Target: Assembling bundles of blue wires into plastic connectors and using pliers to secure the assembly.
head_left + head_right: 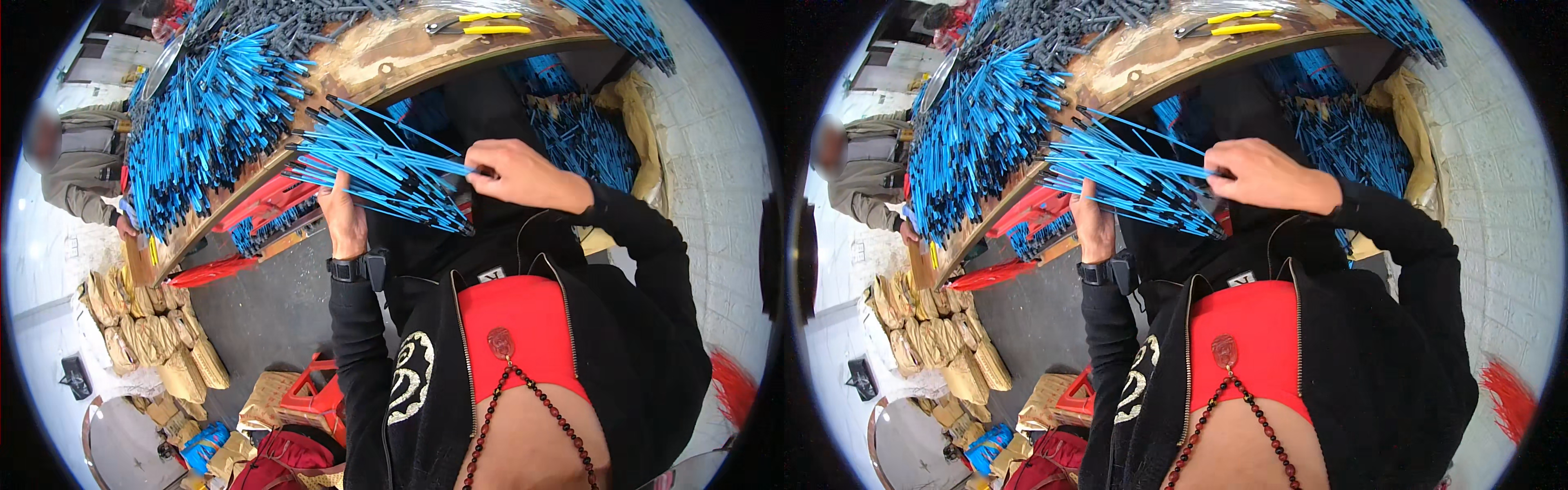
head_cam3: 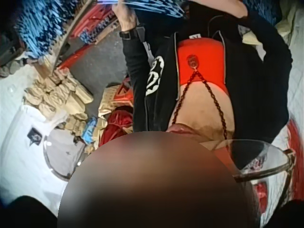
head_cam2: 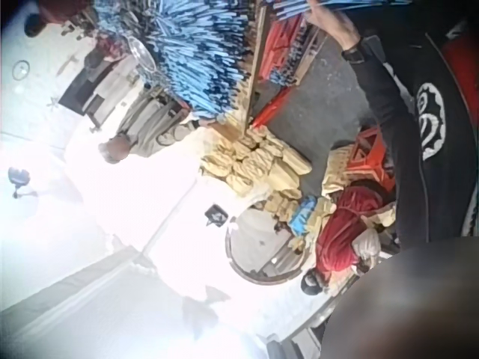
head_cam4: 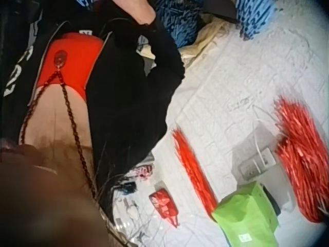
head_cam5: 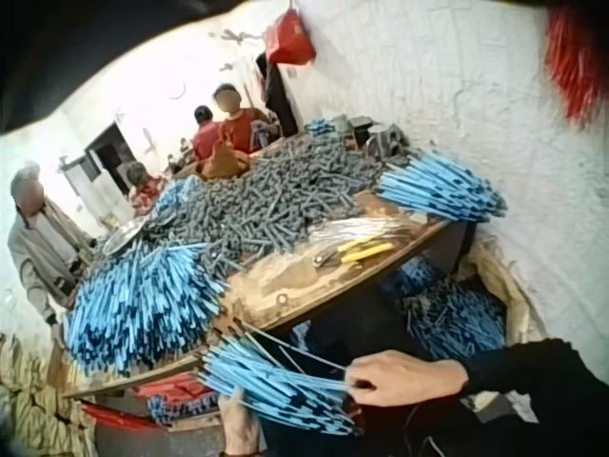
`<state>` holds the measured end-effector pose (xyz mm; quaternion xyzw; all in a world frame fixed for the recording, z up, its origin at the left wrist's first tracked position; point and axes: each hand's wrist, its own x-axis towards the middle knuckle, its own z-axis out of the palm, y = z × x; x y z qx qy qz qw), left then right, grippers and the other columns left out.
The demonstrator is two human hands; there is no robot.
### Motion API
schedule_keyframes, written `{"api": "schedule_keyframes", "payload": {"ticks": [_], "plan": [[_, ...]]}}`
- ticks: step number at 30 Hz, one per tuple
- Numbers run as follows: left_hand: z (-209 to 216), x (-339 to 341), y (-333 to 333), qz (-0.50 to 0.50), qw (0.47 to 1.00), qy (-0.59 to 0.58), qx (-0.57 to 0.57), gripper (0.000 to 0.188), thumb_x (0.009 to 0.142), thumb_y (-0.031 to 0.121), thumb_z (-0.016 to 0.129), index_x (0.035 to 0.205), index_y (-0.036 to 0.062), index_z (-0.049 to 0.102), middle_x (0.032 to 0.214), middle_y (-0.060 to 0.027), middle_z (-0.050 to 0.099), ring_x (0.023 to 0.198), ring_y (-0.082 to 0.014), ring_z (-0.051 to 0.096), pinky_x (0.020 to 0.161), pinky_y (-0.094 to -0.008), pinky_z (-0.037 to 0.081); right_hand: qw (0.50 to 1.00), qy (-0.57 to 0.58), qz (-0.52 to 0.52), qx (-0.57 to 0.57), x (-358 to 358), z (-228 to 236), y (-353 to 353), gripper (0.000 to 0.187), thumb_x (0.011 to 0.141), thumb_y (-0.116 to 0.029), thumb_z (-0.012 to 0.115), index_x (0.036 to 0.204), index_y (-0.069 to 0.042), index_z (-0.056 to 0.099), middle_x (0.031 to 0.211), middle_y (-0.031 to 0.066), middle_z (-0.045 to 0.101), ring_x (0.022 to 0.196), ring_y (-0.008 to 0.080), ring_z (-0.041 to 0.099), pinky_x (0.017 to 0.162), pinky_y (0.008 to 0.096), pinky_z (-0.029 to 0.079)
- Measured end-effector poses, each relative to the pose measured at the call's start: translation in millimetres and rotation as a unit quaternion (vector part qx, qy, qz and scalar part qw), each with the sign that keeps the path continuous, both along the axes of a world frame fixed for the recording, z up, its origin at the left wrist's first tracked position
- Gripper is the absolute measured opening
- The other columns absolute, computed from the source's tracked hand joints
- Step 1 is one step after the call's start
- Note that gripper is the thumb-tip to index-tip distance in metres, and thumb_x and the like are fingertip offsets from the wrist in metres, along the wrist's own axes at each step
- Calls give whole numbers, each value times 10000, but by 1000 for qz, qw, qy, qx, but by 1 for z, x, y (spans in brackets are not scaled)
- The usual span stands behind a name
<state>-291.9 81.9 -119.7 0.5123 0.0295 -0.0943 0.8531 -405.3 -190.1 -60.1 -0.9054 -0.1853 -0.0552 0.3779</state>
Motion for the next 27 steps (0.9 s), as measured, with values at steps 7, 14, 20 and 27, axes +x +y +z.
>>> {"api": "schedule_keyframes", "payload": {"ticks": [7, 14, 20, 27], "plan": [[5, 4, -40, -8, 999, -9, -39, 219, 969, 101, 591, 1174, 25, 578, 1076, -45, 651, 945, -149, 627, 821, -315, 520, 911, 325, 40, 251, -1, 81, -45, 207, 966, -165, 536, 859, 7, 581, 693, 45, 598, 581, 114, 582, 562, 243, 454], [1, 11, -44, -33, 996, -12, -78, 255, 957, 156, 633, 1163, 11, 589, 1077, -46, 653, 938, -146, 628, 810, -307, 525, 991, 81, -59, 89, 1, 23, -15, 204, 962, -182, 564, 911, 13, 593, 778, 103, 601, 682, 221, 637, 622, 326, 488], [-7, 13, -40, -10, 997, -42, -59, 265, 952, 173, 644, 1152, 7, 594, 1084, -46, 655, 943, -151, 629, 832, -310, 521, 997, -70, -44, -7, -5, -42, 0, 118, 902, -102, 613, 909, 14, 593, 807, 124, 588, 719, 295, 625, 647, 350, 486], [-11, 15, -41, -18, 998, -28, -61, 277, 949, 176, 648, 1170, 22, 585, 1088, -47, 655, 952, -157, 631, 838, -313, 521, 999, 41, -4, 20, -1, 0, -18, 84, 884, -58, 597, 928, 12, 584, 785, 125, 577, 690, 290, 598, 623, 346, 468]]}}
